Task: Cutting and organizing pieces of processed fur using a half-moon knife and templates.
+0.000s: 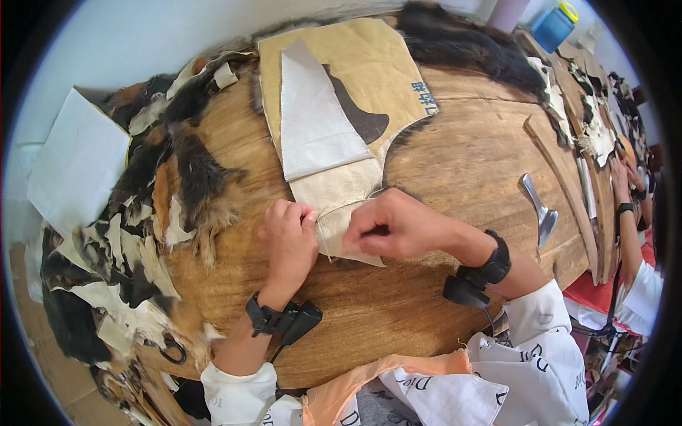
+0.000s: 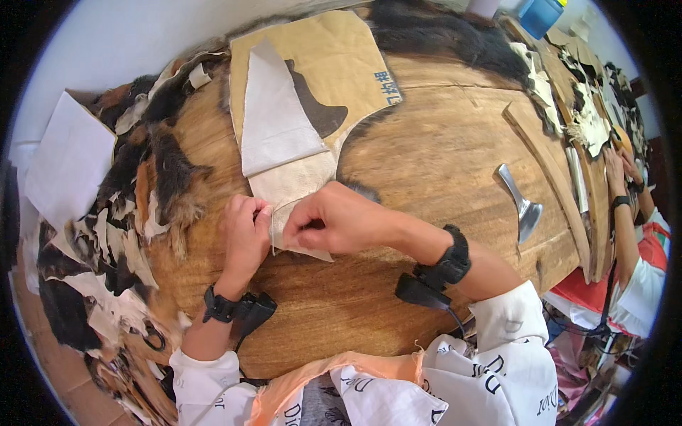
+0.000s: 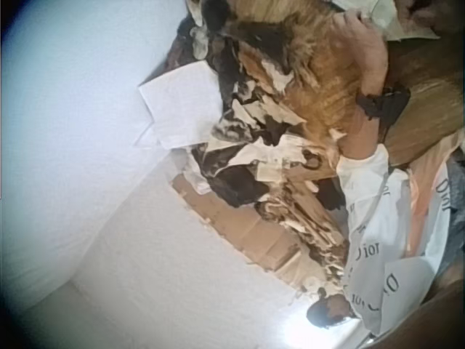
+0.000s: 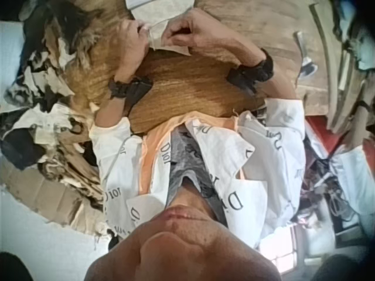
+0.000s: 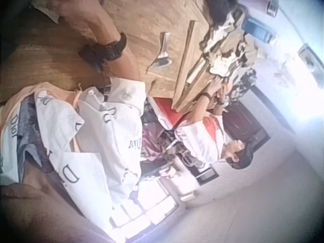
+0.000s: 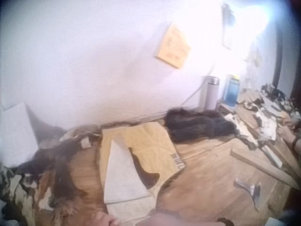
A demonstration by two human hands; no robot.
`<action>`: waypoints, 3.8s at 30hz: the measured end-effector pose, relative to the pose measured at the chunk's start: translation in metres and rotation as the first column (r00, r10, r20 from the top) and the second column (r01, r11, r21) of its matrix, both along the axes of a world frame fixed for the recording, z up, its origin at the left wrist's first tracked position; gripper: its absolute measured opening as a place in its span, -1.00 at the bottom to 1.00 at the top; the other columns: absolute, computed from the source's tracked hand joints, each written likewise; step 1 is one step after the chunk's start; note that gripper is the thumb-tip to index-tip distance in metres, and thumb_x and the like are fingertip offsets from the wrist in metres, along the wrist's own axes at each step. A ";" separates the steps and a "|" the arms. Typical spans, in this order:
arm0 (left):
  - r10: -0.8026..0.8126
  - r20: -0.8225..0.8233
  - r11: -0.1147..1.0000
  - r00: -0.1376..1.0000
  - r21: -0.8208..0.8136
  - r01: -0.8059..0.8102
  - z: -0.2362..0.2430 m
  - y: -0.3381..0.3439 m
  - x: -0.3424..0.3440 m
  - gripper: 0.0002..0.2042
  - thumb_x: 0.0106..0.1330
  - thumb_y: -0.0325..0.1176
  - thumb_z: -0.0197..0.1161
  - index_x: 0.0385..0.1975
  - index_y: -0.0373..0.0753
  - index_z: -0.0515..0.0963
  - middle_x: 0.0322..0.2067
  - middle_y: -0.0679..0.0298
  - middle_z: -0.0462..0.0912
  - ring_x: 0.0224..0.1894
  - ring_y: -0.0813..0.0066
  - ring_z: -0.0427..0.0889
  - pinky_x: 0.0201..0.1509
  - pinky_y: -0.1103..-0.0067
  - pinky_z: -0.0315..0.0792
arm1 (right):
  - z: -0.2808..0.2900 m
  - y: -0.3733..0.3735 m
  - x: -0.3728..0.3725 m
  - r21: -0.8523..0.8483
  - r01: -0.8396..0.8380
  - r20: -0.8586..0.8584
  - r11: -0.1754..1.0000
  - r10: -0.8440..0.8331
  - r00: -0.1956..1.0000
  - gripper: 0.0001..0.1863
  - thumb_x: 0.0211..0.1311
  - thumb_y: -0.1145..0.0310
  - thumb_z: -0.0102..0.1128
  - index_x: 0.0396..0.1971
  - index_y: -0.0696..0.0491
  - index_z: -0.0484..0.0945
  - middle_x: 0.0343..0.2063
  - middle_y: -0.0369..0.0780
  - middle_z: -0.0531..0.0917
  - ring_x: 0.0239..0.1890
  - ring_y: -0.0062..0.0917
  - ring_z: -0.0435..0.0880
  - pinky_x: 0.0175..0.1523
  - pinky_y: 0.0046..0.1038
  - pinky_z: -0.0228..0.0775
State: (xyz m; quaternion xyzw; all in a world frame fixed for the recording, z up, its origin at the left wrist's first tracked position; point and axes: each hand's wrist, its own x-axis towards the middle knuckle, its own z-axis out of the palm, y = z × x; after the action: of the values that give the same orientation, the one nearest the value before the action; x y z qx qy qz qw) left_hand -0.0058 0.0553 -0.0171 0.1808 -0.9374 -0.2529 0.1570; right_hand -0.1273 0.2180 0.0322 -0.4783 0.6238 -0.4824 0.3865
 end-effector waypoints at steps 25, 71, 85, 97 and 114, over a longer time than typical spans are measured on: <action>0.049 0.093 0.945 0.995 0.317 -0.076 0.005 -0.001 0.003 -0.91 0.15 -0.38 0.16 -0.46 -0.23 0.56 -0.46 0.27 0.47 -0.30 0.31 0.45 -0.29 0.47 0.30 | -0.022 -0.002 0.006 -0.120 0.303 -0.529 0.946 -0.319 0.787 -0.89 -0.12 0.51 0.16 -0.51 0.11 0.61 -0.61 -0.18 0.57 -0.58 -0.32 0.55 -0.47 -0.42 0.38; 0.073 -0.296 0.674 0.953 0.718 0.172 0.055 0.079 0.071 -0.85 0.14 -0.40 0.27 -0.37 -0.34 0.59 -0.46 0.31 0.56 -0.46 0.65 0.48 -0.38 0.70 0.35 | 0.035 0.031 0.066 0.022 0.286 0.267 0.958 -0.281 0.922 -0.84 0.24 0.26 0.09 -0.38 0.04 0.49 -0.76 -0.40 0.45 -0.71 -0.81 0.37 -0.63 -0.73 0.12; 0.853 -0.301 0.367 0.425 -0.232 -0.901 0.050 0.078 0.346 -0.57 0.09 -0.47 0.14 0.03 -0.35 0.33 0.01 -0.05 0.36 0.00 -0.03 0.33 0.09 0.27 0.21 | 0.030 -0.001 0.107 -0.020 -0.107 0.298 0.994 0.108 0.949 -0.84 0.25 0.30 0.03 -0.31 0.07 0.43 -0.55 -0.27 0.56 -0.61 -0.70 0.45 -0.52 -0.65 0.26; 0.407 -0.252 0.836 0.878 -0.285 -0.469 0.056 0.068 0.368 -0.80 -0.15 -0.41 0.23 -0.44 -0.07 0.56 -0.40 0.50 0.50 -0.28 0.52 0.45 -0.30 0.51 0.21 | 0.044 -0.104 0.296 0.188 -0.689 -0.517 0.700 0.667 0.537 -0.44 0.04 0.26 0.21 0.03 0.08 0.23 -0.49 -0.10 0.62 -0.43 -0.22 0.60 -0.36 -0.28 0.40; 0.986 -0.070 -0.124 -0.148 0.268 -0.955 -0.110 0.145 0.608 -0.93 0.09 -0.56 0.10 -0.49 -0.31 0.54 -0.44 0.11 0.57 -0.42 0.19 0.53 -0.39 0.46 0.35 | -0.195 -0.386 0.586 0.400 -0.426 0.135 0.811 0.407 0.903 -0.60 0.18 0.32 0.10 0.04 0.03 0.43 -0.07 -0.28 0.55 -0.08 -0.44 0.51 -0.09 -0.47 0.35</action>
State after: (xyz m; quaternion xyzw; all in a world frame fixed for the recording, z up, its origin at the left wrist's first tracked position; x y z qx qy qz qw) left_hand 0.6019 0.2007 -0.1270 0.7960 -0.4385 -0.1278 0.3972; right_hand 0.4587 -0.1684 -0.1632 -0.4980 0.5843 -0.2503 0.5898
